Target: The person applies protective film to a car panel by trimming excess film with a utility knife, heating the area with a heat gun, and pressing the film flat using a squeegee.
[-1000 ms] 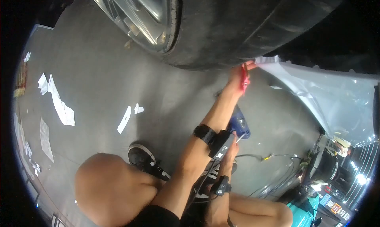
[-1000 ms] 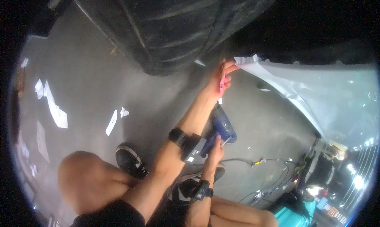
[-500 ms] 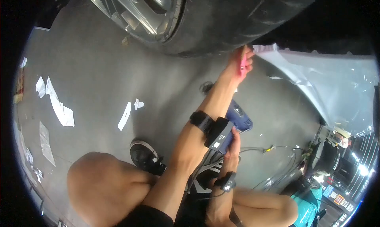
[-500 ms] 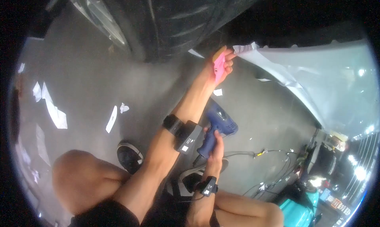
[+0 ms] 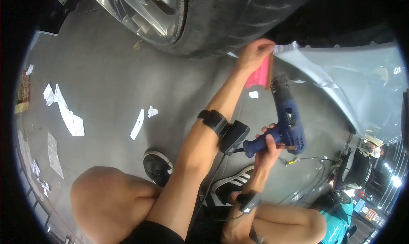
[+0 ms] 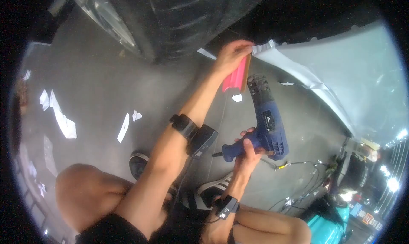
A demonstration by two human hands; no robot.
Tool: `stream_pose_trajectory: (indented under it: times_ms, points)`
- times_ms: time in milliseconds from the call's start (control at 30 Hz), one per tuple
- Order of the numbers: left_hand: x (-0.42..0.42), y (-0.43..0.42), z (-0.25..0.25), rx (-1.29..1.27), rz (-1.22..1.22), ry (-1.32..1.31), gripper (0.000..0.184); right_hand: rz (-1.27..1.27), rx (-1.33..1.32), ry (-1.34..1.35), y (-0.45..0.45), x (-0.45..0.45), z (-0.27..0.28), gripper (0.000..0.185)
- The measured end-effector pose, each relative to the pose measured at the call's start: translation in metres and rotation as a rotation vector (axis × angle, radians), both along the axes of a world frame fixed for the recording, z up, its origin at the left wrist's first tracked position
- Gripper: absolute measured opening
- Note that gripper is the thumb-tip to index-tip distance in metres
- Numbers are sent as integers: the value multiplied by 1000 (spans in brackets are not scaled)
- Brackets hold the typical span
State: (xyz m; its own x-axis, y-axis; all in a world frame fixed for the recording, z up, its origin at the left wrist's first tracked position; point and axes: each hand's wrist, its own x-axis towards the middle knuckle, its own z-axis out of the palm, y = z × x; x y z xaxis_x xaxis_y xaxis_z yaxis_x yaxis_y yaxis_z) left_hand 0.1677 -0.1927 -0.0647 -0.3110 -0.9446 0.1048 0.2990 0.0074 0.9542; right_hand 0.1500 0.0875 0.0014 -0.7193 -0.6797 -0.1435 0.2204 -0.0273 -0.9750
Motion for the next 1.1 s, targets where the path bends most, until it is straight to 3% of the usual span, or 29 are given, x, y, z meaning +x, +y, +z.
stream_pose_trajectory:
  times_ms: [433,533,700,833,867,900,967,1000,1100]
  points:
    - [8,-10,-7,-95,-123,42,17,-22,-33,24,-13,3,7,57]
    - [8,-9,-7,-84,-134,59,18,-91,-44,1,-12,0,7,47]
    - [9,-4,-5,-77,-126,75,19,-167,338,-126,-9,-16,-21,44]
    - [7,-2,0,-19,-97,53,21,-51,368,-270,4,-22,-68,56]
    - [8,-2,0,28,-109,24,21,16,432,-171,6,-21,-72,61]
    - [9,-3,-1,30,-103,24,21,42,637,89,8,-22,-73,64]
    - [7,-3,-3,27,-122,47,21,243,1015,259,17,-39,-71,61]
    - [6,-3,-6,27,-120,49,21,244,1016,262,15,-47,-65,61]
    - [7,-6,-9,-17,-110,36,20,100,953,791,-16,-70,-36,53]
